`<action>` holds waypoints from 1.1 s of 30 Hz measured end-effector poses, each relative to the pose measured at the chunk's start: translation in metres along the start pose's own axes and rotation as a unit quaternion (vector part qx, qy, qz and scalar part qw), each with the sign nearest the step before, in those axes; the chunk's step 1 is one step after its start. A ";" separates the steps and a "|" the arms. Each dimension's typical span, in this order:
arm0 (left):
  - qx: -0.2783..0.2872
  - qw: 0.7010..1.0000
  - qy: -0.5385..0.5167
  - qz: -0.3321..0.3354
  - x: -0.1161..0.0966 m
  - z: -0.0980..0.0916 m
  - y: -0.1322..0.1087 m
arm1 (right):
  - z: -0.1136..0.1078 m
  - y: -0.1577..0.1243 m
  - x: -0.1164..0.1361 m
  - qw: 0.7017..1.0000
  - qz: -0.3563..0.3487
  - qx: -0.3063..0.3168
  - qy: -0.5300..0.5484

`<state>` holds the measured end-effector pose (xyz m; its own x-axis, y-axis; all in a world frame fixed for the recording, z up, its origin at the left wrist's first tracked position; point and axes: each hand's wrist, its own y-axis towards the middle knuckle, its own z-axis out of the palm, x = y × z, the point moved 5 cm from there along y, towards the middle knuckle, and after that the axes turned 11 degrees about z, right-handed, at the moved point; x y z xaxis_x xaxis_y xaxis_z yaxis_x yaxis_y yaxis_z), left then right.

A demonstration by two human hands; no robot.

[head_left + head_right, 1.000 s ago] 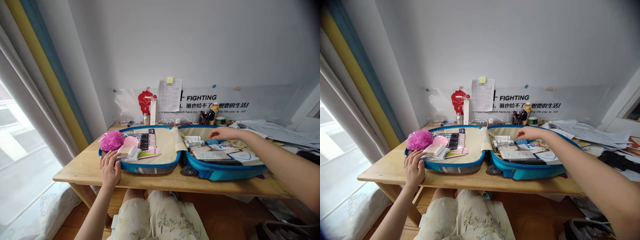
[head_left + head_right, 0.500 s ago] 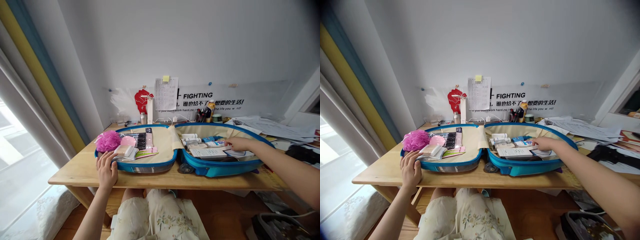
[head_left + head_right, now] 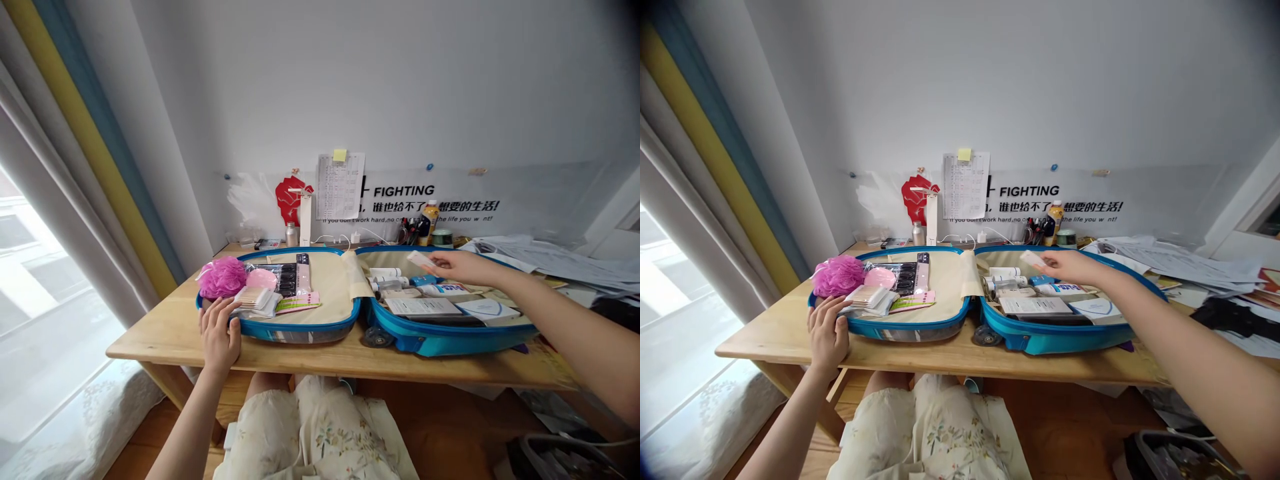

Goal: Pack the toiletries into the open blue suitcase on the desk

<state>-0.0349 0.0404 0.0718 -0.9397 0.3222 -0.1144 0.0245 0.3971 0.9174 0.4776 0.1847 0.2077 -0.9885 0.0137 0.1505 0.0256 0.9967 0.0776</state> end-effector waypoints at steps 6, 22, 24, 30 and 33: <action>-0.007 1.000 0.008 0.018 0.000 0.000 0.000 | 0.021 -0.051 0.156 0.952 -0.288 0.103 0.024; 0.000 1.000 0.006 0.012 0.001 0.001 -0.002 | 0.104 -0.076 0.297 0.906 -0.404 0.116 -0.046; 0.000 1.000 0.008 0.015 0.001 0.001 -0.002 | 0.103 -0.075 0.294 0.911 -0.392 0.123 -0.036; -0.005 1.000 0.012 0.019 0.000 0.001 -0.001 | 0.104 -0.073 0.290 0.926 -0.358 0.122 -0.024; -0.005 1.000 0.010 0.017 0.000 0.001 -0.001 | 0.107 -0.076 0.293 0.924 -0.359 0.128 -0.019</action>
<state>-0.0346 0.0408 0.0701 -0.9451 0.3181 -0.0752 0.0533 0.3769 0.9247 0.1702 0.1218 0.1409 -0.7414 -0.6611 0.1154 -0.6707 0.7359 -0.0933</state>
